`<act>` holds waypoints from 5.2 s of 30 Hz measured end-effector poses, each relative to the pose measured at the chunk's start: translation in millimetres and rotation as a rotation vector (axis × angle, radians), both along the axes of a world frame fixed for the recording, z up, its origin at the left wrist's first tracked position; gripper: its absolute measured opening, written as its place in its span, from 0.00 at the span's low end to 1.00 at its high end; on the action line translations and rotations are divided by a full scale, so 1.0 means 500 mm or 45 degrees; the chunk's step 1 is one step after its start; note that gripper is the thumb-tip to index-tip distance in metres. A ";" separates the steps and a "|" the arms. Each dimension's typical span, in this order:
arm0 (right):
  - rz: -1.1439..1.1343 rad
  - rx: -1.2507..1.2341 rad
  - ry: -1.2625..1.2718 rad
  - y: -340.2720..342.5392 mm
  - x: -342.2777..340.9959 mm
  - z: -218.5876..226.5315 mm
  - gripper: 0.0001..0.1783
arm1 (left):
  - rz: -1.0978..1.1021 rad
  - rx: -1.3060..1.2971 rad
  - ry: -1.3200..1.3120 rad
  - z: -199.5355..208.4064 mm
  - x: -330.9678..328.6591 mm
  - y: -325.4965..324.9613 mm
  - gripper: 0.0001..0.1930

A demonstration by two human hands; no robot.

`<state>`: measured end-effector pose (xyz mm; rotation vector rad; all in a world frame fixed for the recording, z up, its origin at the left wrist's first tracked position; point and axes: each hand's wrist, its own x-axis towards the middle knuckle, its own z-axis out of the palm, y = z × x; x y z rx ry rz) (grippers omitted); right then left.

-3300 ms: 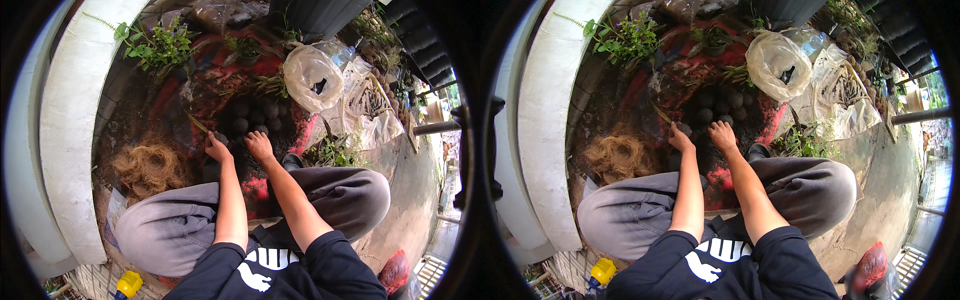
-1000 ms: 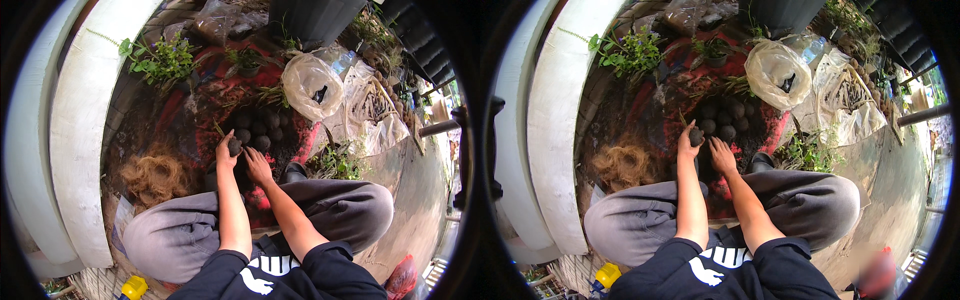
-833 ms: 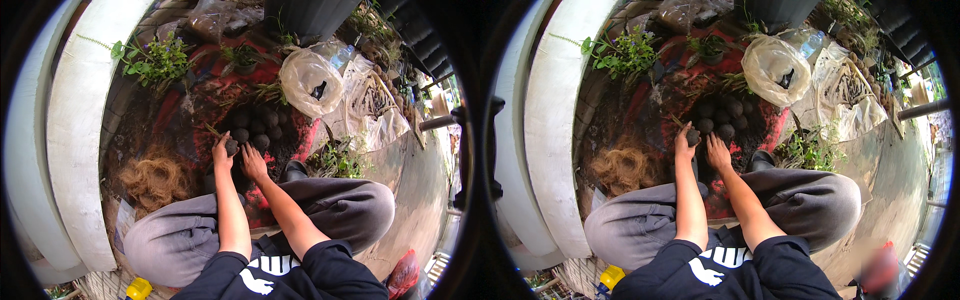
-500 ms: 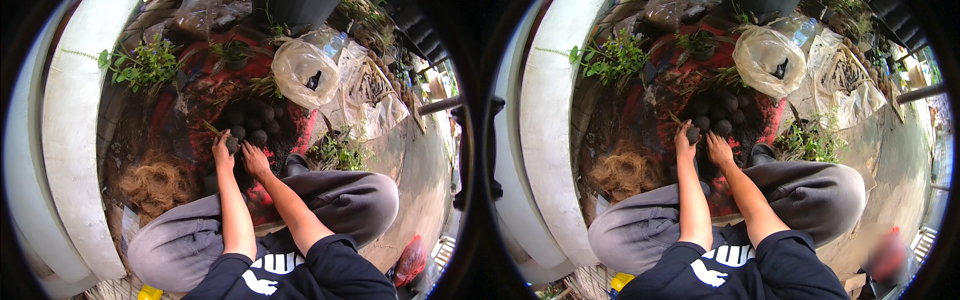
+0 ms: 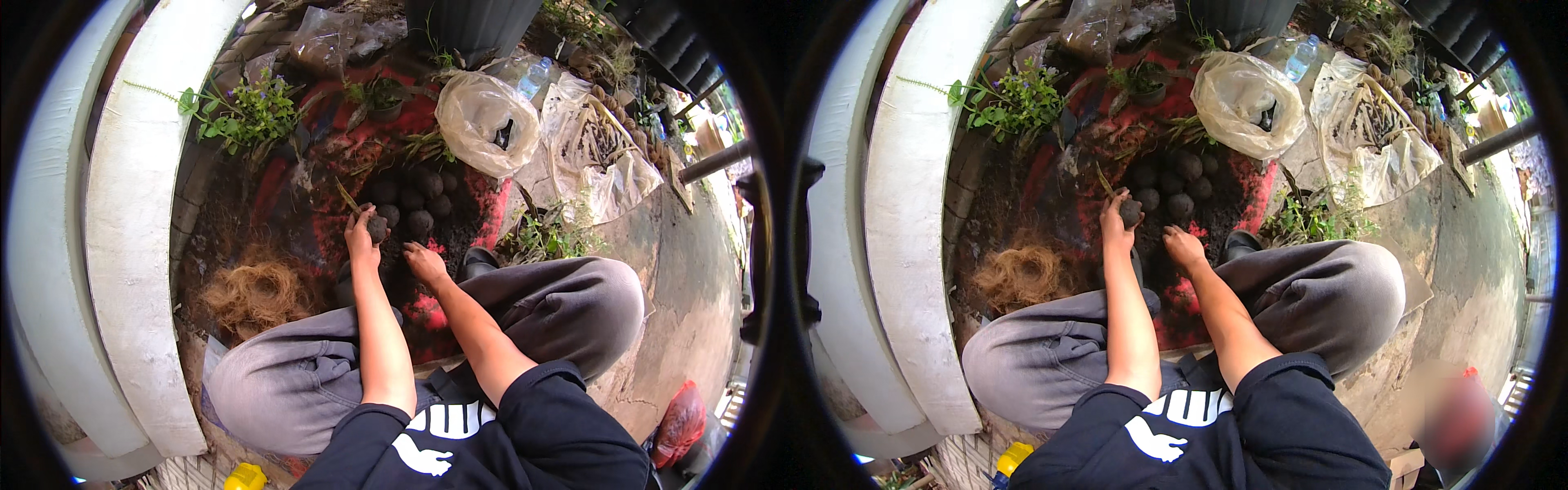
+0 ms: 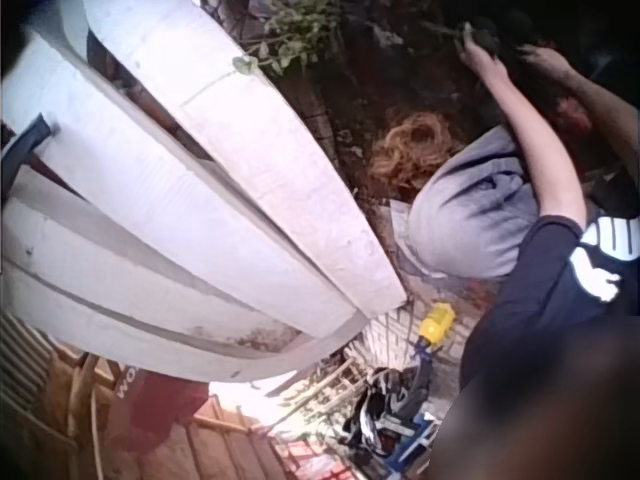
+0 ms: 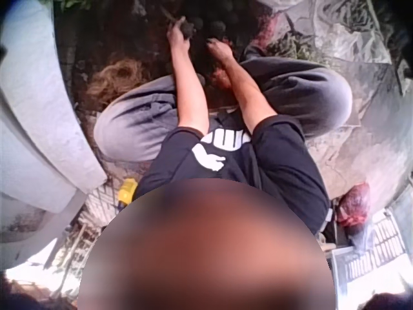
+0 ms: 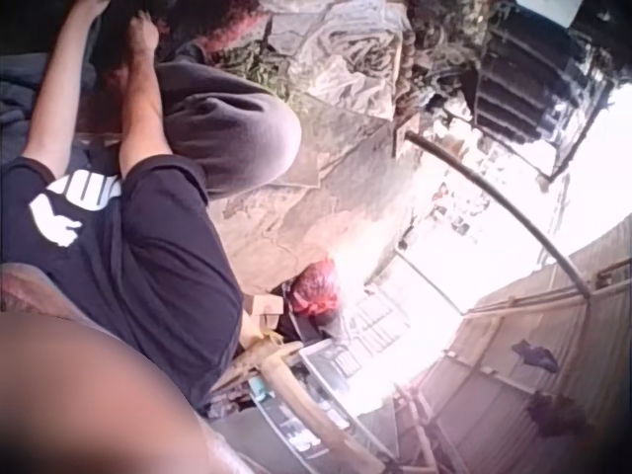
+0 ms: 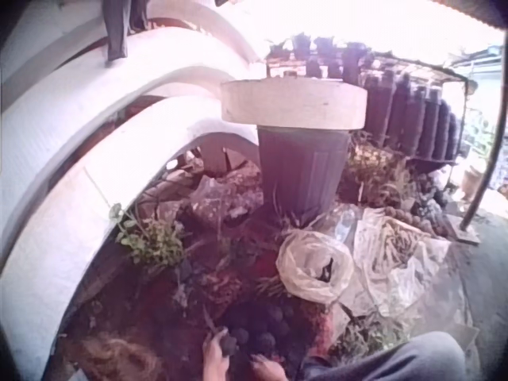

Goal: The person sits on the floor and repeatedly forms small soil balls around plant seedlings, then places them into a pile. The person handles the seedlings and soil by hand, shaping each unit individually.

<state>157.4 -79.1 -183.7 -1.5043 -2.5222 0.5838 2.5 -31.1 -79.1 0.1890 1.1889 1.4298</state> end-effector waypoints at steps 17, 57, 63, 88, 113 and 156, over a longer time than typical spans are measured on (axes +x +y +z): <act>-0.722 0.096 0.447 -0.029 0.014 -0.014 0.15 | 0.108 -0.167 -0.014 -0.066 0.005 -0.003 0.08; -0.467 0.033 0.054 -0.029 0.012 -0.005 0.20 | 0.241 -0.296 -0.108 -0.123 0.048 0.007 0.06; -0.702 -0.107 0.306 -0.015 0.028 -0.015 0.16 | 0.280 -0.325 -0.130 -0.119 0.030 0.008 0.06; -0.276 0.161 0.134 -0.027 0.009 -0.045 0.21 | 0.239 -0.258 -0.151 -0.124 0.042 0.009 0.07; -0.991 -1.281 1.823 0.093 0.116 0.033 0.15 | 0.512 -0.103 -0.381 -0.089 0.051 0.019 0.08; -0.715 -1.401 1.342 0.342 0.027 0.586 0.19 | 0.740 0.108 -0.077 0.219 0.027 0.032 0.20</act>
